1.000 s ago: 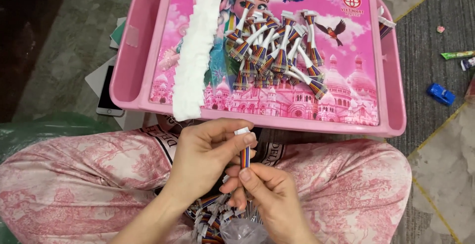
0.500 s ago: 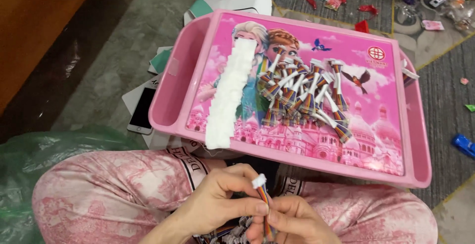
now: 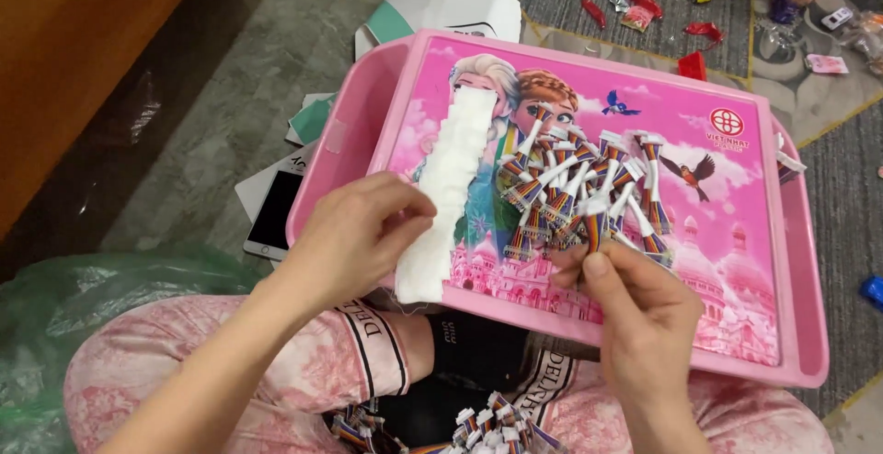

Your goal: Wrapping small electronic wire connectors with white adhesive tape or paper on a pink tray.

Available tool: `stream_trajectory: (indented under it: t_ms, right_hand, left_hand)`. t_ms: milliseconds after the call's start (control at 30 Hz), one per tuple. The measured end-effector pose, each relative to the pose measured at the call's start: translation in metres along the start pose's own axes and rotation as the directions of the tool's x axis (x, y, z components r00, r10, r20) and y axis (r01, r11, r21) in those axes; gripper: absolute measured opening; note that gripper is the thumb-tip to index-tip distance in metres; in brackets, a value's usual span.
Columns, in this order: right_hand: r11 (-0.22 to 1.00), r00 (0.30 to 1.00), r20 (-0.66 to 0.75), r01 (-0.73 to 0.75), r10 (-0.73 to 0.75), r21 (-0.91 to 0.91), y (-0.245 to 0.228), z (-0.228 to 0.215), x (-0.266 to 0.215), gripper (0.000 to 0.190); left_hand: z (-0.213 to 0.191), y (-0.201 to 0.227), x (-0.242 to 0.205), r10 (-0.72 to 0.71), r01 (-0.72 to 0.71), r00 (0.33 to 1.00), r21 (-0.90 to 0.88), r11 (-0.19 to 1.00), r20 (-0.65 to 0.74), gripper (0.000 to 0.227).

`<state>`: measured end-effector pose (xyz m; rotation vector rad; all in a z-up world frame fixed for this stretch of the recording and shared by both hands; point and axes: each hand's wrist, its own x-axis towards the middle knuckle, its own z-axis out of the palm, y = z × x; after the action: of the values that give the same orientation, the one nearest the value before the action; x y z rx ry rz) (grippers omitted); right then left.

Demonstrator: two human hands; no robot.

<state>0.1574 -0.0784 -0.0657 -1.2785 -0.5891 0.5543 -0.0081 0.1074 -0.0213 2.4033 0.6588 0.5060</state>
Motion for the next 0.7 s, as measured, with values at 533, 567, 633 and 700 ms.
stream_trajectory:
  t_ms: [533, 567, 633, 700]
  right_hand:
    - [0.992, 1.0, -0.008, -0.017, 0.017, -0.123, 0.005, 0.002, 0.009, 0.02]
    - [0.991, 1.0, -0.004, -0.02, 0.019, -0.134, 0.004, 0.003, 0.009, 0.019]
    - [0.989, 1.0, -0.003, -0.023, 0.022, -0.145, 0.004, 0.003, 0.009, 0.018]
    - [0.989, 1.0, -0.006, -0.026, 0.025, -0.147, 0.004, 0.003, 0.008, 0.02]
  left_hand:
    - [0.015, -0.016, 0.043, 0.102, -0.185, 0.939, 0.231, 0.955, 0.329, 0.012]
    - [0.013, -0.016, 0.044, 0.081, -0.174, 0.927, 0.228, 0.958, 0.367, 0.012]
    - [0.01, -0.015, 0.045, 0.061, -0.165, 0.912, 0.224, 0.961, 0.406, 0.014]
    - [0.008, -0.015, 0.046, 0.039, -0.107, 0.929, 0.168, 0.98, 0.368, 0.012]
